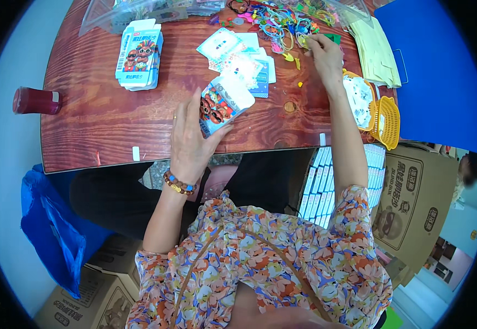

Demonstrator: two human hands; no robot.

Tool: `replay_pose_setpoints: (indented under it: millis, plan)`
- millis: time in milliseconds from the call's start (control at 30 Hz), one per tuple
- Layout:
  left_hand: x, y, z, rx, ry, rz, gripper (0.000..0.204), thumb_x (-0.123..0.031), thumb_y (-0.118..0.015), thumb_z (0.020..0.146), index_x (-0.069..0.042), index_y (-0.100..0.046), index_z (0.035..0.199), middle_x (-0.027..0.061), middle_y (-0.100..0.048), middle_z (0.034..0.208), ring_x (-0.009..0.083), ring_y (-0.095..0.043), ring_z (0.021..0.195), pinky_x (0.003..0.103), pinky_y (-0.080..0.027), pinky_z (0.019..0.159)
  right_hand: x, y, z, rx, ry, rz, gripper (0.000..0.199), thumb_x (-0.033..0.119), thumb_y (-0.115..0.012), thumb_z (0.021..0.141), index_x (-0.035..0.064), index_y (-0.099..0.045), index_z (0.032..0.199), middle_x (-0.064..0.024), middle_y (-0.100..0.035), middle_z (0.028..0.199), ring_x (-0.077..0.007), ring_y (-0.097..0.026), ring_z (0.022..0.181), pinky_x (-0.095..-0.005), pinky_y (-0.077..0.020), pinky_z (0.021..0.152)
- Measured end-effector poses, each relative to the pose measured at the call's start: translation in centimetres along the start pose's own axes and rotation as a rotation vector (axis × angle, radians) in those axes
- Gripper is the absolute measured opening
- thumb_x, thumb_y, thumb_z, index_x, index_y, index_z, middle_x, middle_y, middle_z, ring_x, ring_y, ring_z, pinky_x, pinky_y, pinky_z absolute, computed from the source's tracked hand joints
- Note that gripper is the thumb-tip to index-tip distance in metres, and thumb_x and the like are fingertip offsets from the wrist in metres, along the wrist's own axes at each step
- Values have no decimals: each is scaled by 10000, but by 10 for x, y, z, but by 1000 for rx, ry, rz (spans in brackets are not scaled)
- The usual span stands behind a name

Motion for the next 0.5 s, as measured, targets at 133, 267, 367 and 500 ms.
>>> replay_pose_setpoints:
  millis: [133,267,367,500]
  plan:
    - [-6,-8,6,-35,-56,47,842,-170,-866,692,-5,-442,1401,199,-532,1238,388,-544,1131,458,-478,933,28,-3,-32,257,-206,425,189,165,-653,940,35,-707,1066,-9,-663,744,-31,-569,613,-199,-407,551]
    - [-16,-13,8,-21,-84,10,853,-147,-866,674,-3,-441,1400,188,-534,1203,380,-557,1098,454,-484,913,106,-16,-83,391,-111,449,164,126,-666,933,11,-702,1044,-6,-657,743,-34,-582,640,-216,-426,544]
    - [-23,-18,9,-15,-96,-20,847,-154,-864,680,6,-440,1396,186,-531,1205,381,-556,1103,454,-488,910,127,-31,-106,332,117,219,157,121,-672,927,10,-712,1030,-10,-693,795,-27,-598,668,-203,-448,581]
    - [-19,-16,6,-10,-75,-34,851,-159,-864,685,10,-435,1400,191,-527,1209,385,-550,1111,457,-487,917,143,-58,-122,467,346,39,230,140,-674,913,34,-714,1113,-35,-735,864,-48,-613,675,-230,-486,613]
Point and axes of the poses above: each hand's wrist, its own z-axis towards the middle knuckle, its own y-axis out of the back of the hand, x = y × z, the point moved 10 cm from there along z, towards the middle knuckle
